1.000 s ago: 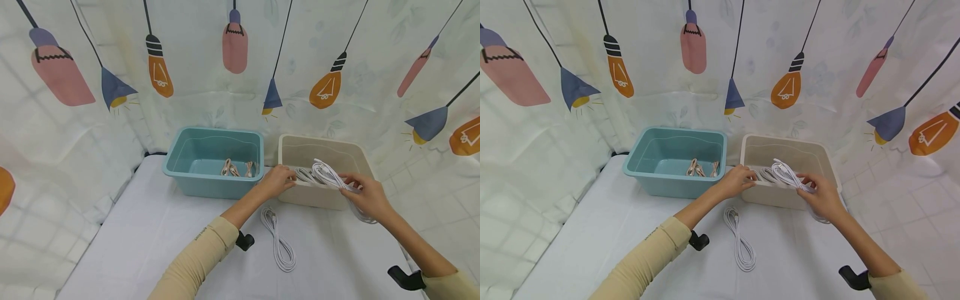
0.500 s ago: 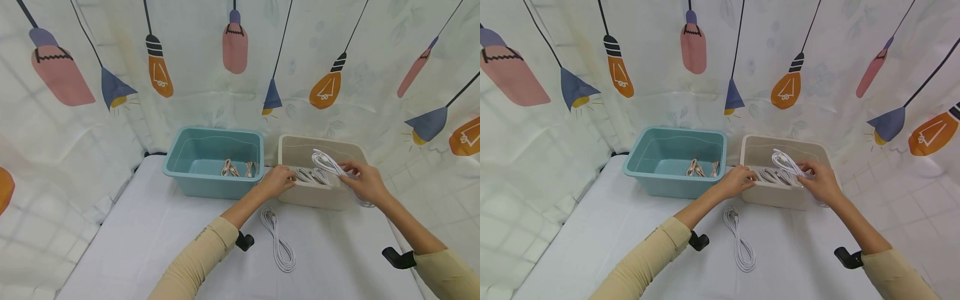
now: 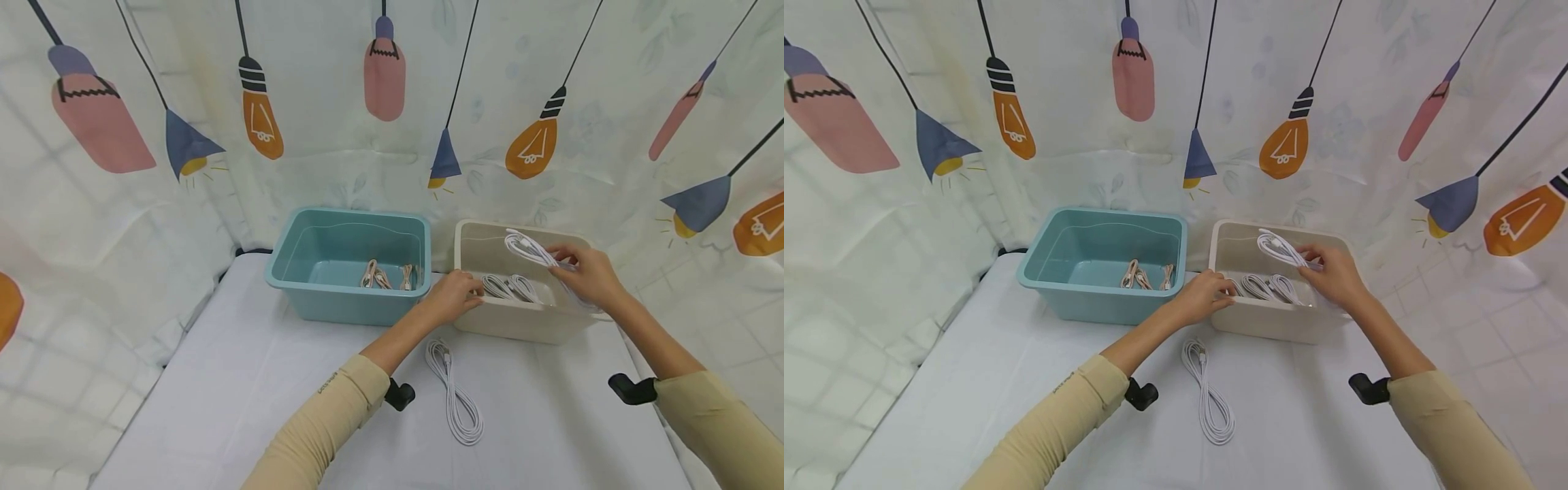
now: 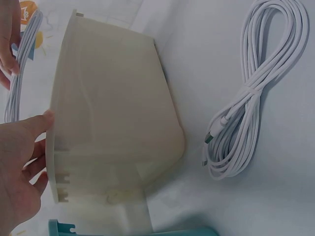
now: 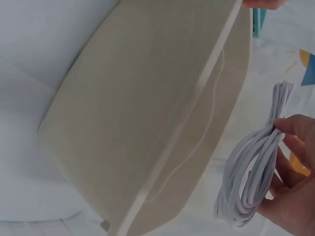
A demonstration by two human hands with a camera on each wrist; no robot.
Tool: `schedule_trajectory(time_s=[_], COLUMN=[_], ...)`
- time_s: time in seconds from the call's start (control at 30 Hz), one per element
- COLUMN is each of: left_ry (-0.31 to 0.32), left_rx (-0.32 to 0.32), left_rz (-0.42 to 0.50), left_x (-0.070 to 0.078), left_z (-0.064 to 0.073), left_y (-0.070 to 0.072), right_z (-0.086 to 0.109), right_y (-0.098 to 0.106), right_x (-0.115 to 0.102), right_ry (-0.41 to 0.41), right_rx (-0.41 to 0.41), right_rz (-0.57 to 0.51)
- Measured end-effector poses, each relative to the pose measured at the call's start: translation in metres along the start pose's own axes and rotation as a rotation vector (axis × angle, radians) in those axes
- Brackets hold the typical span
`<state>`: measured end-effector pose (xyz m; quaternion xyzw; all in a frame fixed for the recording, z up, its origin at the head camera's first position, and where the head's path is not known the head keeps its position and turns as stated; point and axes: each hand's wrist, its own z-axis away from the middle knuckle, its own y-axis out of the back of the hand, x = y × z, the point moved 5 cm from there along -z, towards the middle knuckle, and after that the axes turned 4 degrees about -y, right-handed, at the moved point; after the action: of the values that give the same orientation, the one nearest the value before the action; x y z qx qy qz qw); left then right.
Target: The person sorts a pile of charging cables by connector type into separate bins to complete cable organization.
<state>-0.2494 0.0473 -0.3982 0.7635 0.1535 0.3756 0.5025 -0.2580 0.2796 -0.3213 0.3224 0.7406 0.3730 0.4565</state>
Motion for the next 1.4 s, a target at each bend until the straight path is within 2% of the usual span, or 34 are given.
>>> schedule_trajectory(time_s=[0.33, 0.57, 0.87, 1.13, 1.4], left_ry=[0.007, -0.015, -0.004, -0.002, 0.003], left_rx=[-0.004, 0.002, -0.003, -0.01, -0.009], left_rz=[-0.012, -0.038, -0.035, -0.042, -0.026], left_x=[-0.001, -0.001, -0.002, -0.002, -0.002], left_z=[0.0, -0.002, -0.002, -0.003, -0.003], left_y=[0.0, 0.0, -0.001, -0.002, -0.001], right_z=[-0.023, -0.032, -0.04, -0.041, -0.029], right_y=[-0.003, -0.005, -0.007, -0.004, -0.004], right_x=[0.007, 0.019, 0.025, 0.023, 0.02], right_ry=[-0.045, -0.14, -0.171, -0.143, -0.154], right_rx=[-0.062, -0.133, -0.173, -0.135, -0.063], right_rz=[0.01, -0.001, -0.011, -0.012, -0.037])
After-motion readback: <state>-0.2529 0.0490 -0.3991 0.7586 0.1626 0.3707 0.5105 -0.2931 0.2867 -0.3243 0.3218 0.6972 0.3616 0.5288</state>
